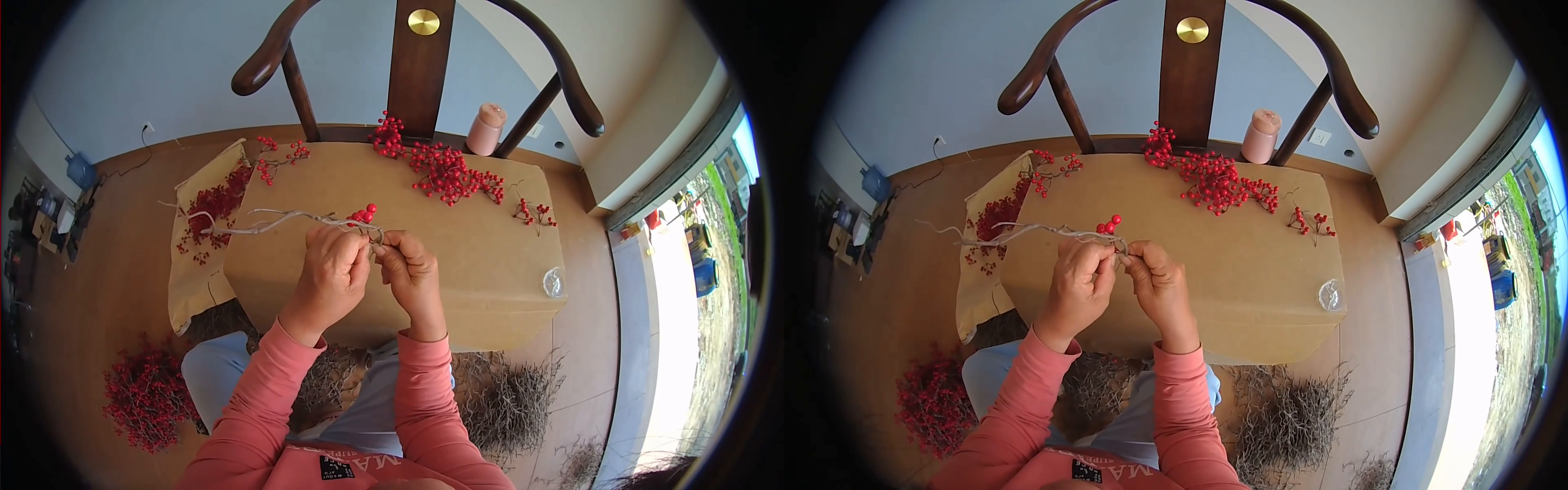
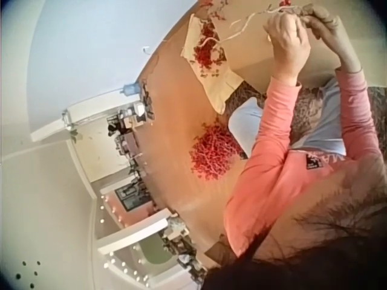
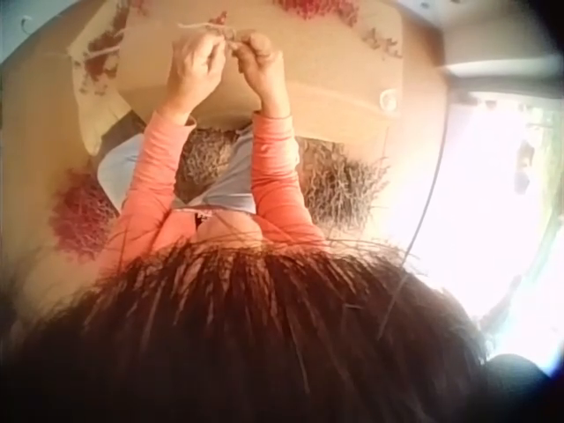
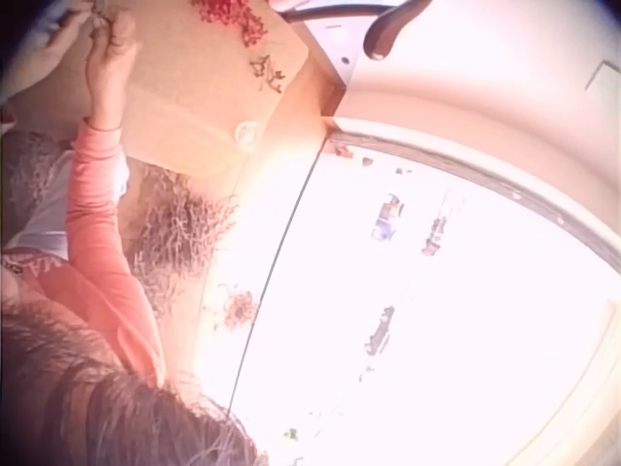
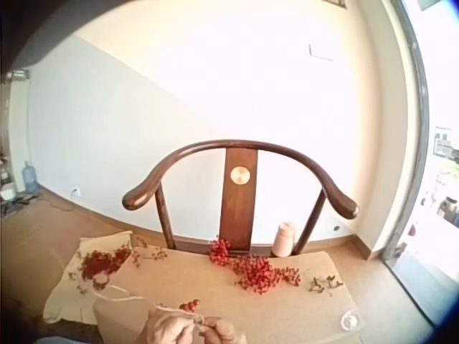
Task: Assembling decorative branches by attaching red berries to a wooden stem using thread.
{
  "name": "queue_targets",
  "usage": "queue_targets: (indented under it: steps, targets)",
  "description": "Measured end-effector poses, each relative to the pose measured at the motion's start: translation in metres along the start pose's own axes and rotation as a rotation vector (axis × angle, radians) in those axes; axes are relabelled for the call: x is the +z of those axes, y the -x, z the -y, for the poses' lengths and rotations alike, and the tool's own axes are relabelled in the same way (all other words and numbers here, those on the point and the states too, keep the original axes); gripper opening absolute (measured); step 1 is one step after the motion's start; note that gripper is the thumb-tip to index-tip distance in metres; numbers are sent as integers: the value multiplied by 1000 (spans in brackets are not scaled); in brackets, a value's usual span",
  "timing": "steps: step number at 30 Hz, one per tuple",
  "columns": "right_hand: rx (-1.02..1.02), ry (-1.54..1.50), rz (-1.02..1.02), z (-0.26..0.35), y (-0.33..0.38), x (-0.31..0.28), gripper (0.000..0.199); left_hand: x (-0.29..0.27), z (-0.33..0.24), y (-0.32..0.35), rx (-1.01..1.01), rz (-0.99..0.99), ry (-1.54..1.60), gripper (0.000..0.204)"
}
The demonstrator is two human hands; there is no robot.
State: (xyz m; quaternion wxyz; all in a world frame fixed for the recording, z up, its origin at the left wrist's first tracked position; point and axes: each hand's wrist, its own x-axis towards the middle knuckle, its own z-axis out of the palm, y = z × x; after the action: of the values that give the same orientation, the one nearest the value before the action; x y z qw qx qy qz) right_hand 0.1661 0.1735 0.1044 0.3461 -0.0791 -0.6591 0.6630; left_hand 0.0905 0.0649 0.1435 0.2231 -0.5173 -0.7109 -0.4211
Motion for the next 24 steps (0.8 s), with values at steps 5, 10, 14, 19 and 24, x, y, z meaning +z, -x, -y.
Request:
queue_targets:
  steps: [5,10,14,19,24]
  targets:
    - [-64,61,-29,2,0,0,7,5,2,0,17,6,13,21]
    - [-81,78,-45,2,-1,0,7,5,0,-2,10,9,8,20]
    - [-66,59,-36,0,-3,-1,7,8,2,1,-11,12,31,19]
    - [16,-107,-4,2,-3,2,8,1,6,1,-43,15,67,16]
    - [84,-412,-111,4,-4,15,13,-17,9,-7,-70,7,21,14]
